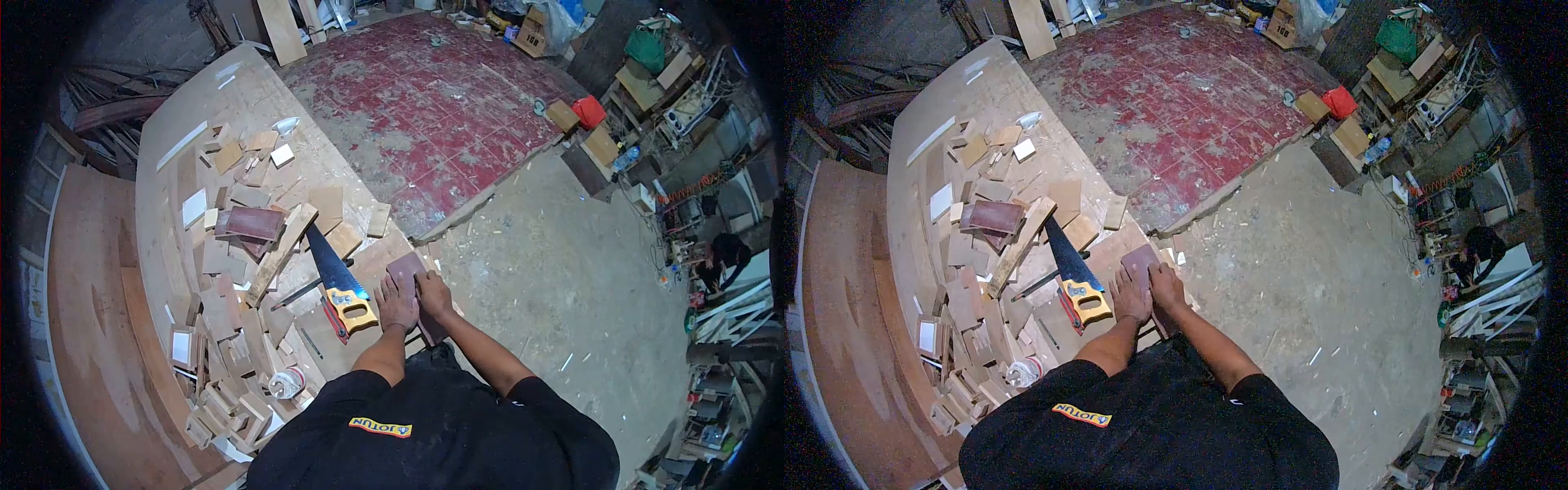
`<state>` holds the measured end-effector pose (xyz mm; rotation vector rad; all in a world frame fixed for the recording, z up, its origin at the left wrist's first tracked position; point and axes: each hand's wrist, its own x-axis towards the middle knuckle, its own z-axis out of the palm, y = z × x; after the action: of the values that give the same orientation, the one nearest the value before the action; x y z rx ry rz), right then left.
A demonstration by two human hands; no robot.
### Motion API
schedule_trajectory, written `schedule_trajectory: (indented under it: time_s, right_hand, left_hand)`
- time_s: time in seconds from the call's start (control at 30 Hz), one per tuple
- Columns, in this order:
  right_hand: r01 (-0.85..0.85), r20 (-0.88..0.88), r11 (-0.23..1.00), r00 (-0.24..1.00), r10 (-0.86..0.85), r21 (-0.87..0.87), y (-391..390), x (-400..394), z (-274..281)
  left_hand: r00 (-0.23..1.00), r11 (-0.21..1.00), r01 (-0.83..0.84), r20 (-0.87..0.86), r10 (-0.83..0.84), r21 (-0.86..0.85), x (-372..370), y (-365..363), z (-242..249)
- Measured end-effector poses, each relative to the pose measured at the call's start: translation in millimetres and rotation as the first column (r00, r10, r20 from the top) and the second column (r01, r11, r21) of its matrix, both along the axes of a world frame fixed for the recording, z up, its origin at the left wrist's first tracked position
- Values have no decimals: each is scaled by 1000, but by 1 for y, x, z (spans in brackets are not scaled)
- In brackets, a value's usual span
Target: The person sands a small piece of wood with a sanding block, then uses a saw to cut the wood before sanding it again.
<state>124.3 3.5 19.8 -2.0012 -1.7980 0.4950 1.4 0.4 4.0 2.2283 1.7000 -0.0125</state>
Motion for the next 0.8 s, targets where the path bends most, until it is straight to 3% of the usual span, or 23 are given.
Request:
schedule_trajectory:
  time_s: [0.07,0.17,0.3,0.37,0.47,0.53,0.8]
  right_hand:
    - [16,36,995,999,-13,-102,2,-1,-1]
    - [-18,30,1000,999,18,1,-3,0,-9]
    - [-71,50,997,996,73,-34,-8,6,-11]
    - [-97,131,984,984,117,-147,-8,5,-8]
    - [-99,143,978,982,126,-184,-9,2,0]
    - [-101,134,980,983,124,-171,-6,3,-3]
    - [-130,95,991,987,132,-18,9,6,-12]
  left_hand:
    - [1000,1000,0,5,0,10,0,0,-3]
    - [1000,999,4,-20,-3,43,0,-1,-8]
    - [1000,1000,-6,2,6,27,0,-1,-8]
    - [1000,999,-9,0,9,36,0,0,-12]
    - [999,998,-9,-32,11,57,2,1,-14]
    - [1000,1000,-5,-12,5,-12,1,1,0]
    - [999,1000,-21,-25,21,4,2,2,-2]
